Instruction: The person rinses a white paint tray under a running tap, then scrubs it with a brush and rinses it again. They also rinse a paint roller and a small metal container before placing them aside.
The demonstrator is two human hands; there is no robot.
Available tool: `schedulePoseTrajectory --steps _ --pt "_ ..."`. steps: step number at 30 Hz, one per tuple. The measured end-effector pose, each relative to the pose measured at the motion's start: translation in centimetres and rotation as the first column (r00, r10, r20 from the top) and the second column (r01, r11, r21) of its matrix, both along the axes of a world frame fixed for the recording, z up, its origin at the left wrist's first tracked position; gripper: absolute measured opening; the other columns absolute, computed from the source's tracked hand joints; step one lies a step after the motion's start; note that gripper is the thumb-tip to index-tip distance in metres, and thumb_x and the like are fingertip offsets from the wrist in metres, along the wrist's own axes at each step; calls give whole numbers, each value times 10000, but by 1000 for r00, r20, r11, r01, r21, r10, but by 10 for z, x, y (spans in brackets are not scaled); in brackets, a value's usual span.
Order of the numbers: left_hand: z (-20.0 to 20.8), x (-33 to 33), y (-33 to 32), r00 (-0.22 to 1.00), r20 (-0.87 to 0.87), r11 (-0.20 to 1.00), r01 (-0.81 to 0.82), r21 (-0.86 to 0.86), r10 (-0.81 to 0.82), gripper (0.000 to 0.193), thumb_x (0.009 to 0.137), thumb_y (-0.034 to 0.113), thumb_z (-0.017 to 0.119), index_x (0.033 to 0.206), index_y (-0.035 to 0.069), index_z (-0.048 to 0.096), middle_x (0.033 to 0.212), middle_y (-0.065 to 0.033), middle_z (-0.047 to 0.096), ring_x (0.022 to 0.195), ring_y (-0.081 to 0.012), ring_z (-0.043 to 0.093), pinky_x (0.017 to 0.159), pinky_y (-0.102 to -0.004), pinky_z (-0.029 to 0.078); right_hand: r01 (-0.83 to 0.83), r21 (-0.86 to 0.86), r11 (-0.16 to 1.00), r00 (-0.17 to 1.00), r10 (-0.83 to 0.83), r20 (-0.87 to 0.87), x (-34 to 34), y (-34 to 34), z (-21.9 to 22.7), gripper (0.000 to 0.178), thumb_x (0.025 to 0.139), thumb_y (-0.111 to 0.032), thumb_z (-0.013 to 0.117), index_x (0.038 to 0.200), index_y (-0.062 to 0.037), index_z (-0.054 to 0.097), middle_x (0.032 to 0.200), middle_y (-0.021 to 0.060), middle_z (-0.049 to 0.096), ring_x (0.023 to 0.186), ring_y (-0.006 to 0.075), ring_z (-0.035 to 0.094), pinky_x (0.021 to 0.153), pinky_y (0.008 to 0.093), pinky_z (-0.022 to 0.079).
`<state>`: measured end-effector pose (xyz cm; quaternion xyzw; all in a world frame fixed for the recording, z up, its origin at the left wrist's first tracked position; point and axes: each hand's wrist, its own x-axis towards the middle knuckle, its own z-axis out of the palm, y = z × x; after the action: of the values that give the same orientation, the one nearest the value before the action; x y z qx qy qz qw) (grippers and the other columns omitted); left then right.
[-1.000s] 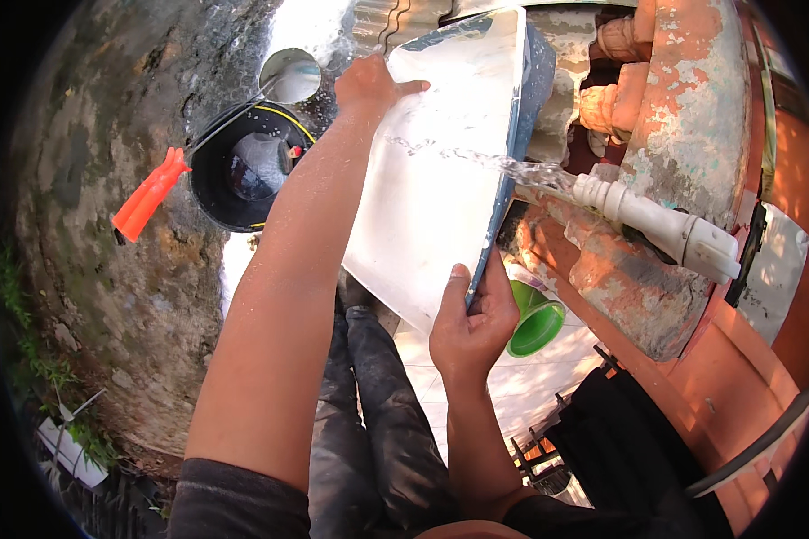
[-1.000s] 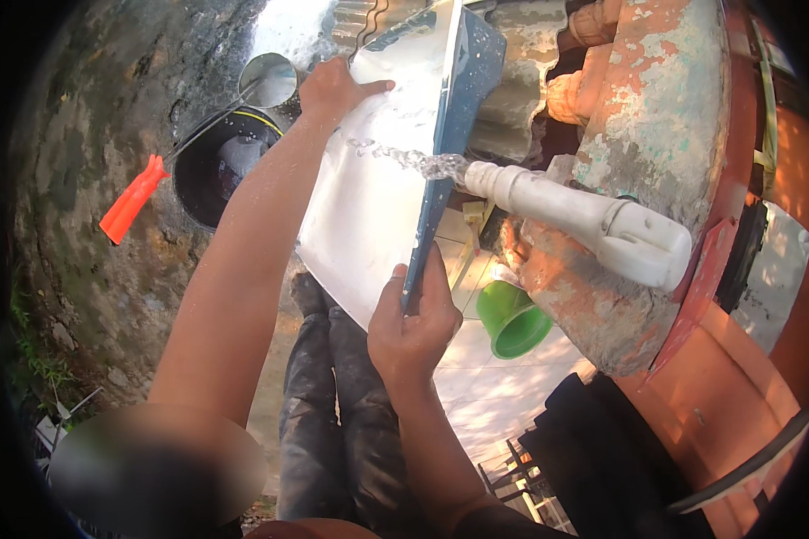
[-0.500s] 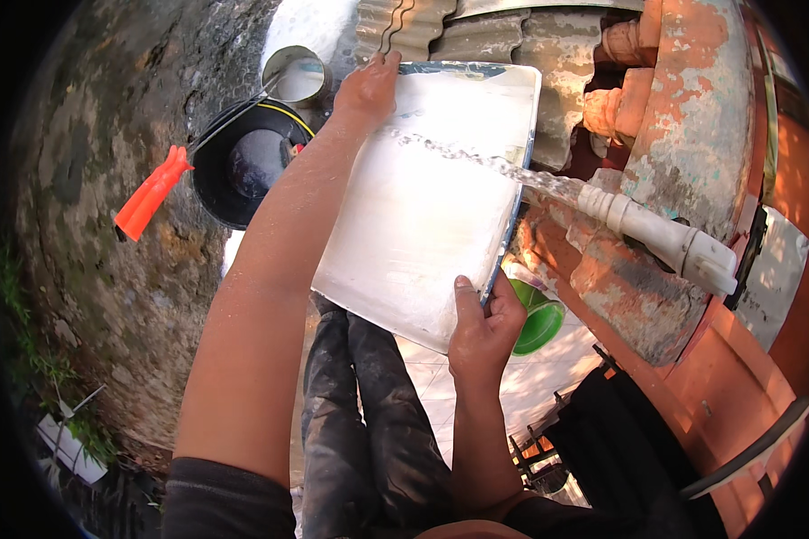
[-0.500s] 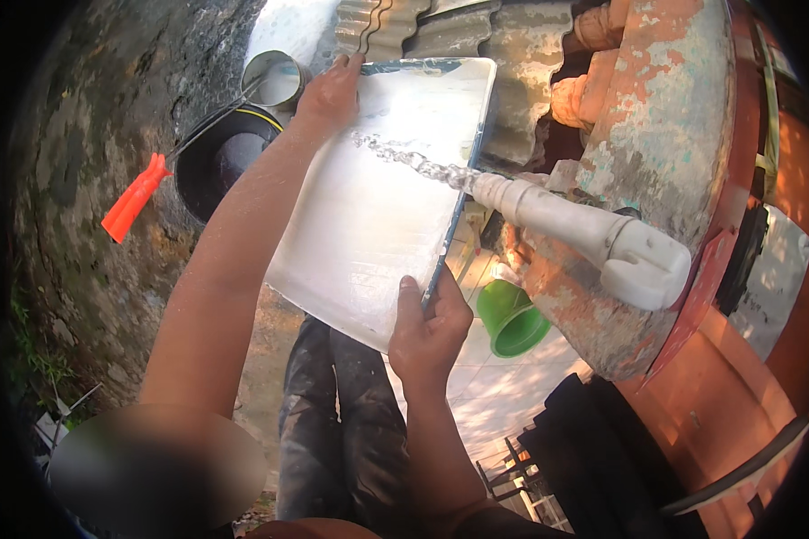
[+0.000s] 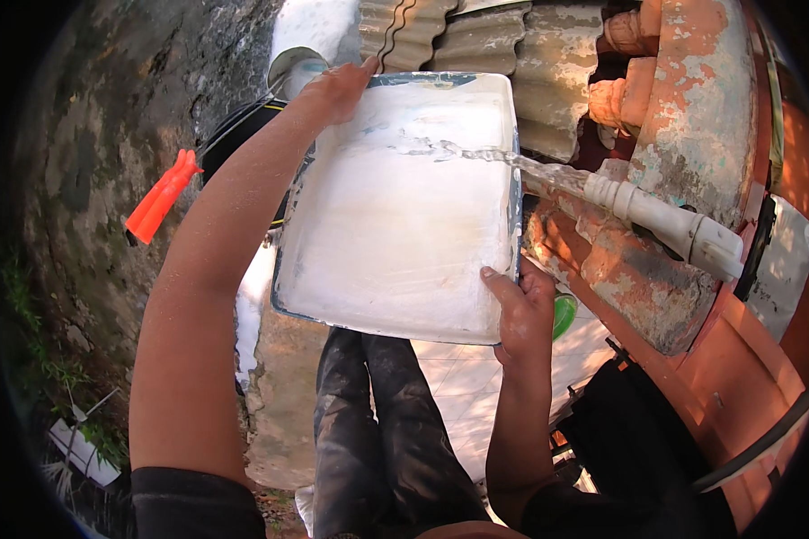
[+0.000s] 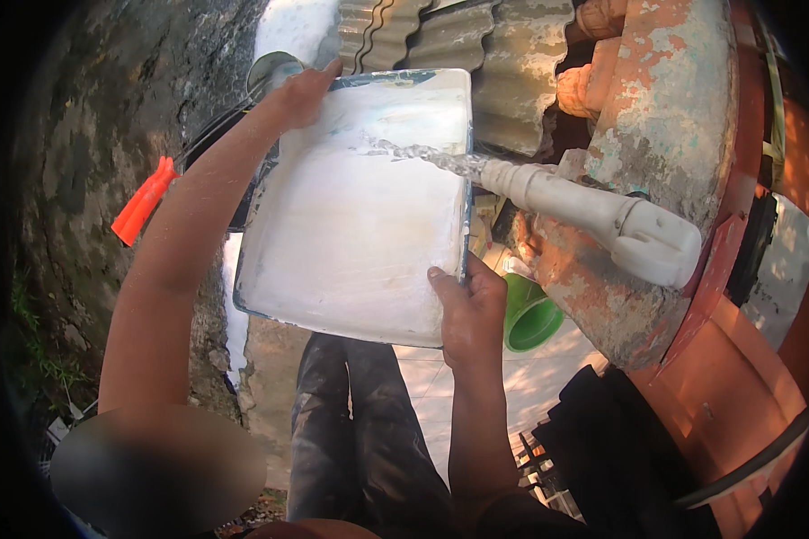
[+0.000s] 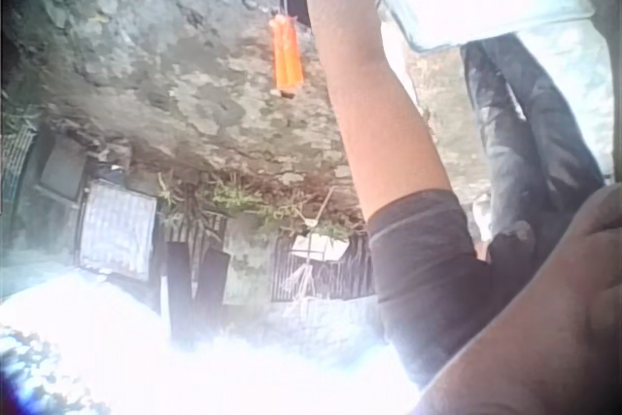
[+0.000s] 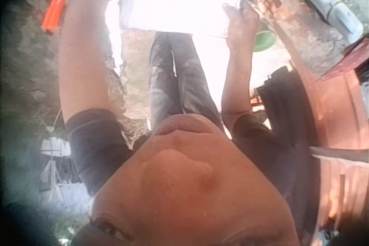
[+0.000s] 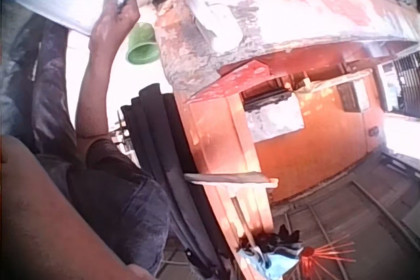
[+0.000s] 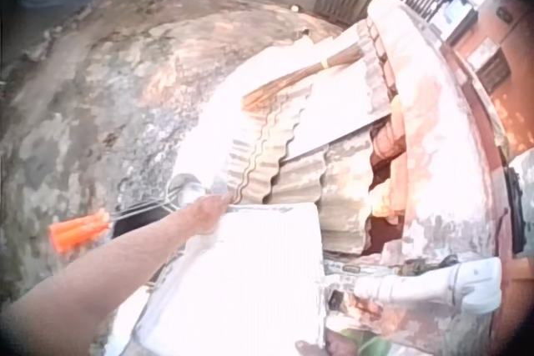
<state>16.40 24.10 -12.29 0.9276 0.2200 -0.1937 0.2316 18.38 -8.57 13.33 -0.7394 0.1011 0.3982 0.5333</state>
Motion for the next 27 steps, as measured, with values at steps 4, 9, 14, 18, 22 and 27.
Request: schedulePoseTrajectory --steps 4,9,14,18,22,27 --pt "17 -6 11 989 116 993 97 -69 -88 828 899 267 802 1584 139 355 1205 -244 680 1181 -427 660 973 -520 555 -66 16 998 998 66 -13 7 6 3 334 951 16 615 1264 121 667 1083 133 755 927 156 698 887 305 546" --pt "31 15 -23 852 522 999 51 7 -47 1042 788 531 864 1627 200 341 1294 -240 665 1195 -389 673 1023 -504 554 -72 90 993 982 86 -166 11 13 -1 334 940 8 626 1253 114 675 1079 131 754 928 158 699 883 308 549" --pt "78 48 -17 955 181 970 243 -22 -236 1017 680 594 905 1504 143 515 1147 -178 736 1121 -359 704 943 -468 574 -184 90 979 958 199 -205 4 10 -6 336 934 -3 638 1250 99 685 1067 114 753 931 141 690 871 302 541" --pt "90 46 -15 972 138 979 196 -50 -188 754 754 511 901 1354 123 661 1157 -170 748 1178 -352 693 993 -457 564 -207 75 975 957 218 -192 -4 16 -2 332 928 -8 646 1240 96 690 1049 100 751 920 128 679 856 296 535" --pt "47 23 -9 942 290 977 200 -75 -170 676 889 478 795 1439 135 605 1182 -167 745 1177 -349 691 1030 -451 542 -143 93 985 947 163 -277 -6 13 -9 325 925 3 638 1231 101 691 1048 102 750 921 128 676 854 295 532" --pt "37 24 -55 954 275 984 73 162 -117 909 979 335 678 1668 90 136 1591 -289 378 1491 -433 382 1215 -550 309 -54 177 983 945 108 -308 -13 14 -35 321 924 9 632 1223 112 687 1053 109 744 898 135 671 850 302 532"
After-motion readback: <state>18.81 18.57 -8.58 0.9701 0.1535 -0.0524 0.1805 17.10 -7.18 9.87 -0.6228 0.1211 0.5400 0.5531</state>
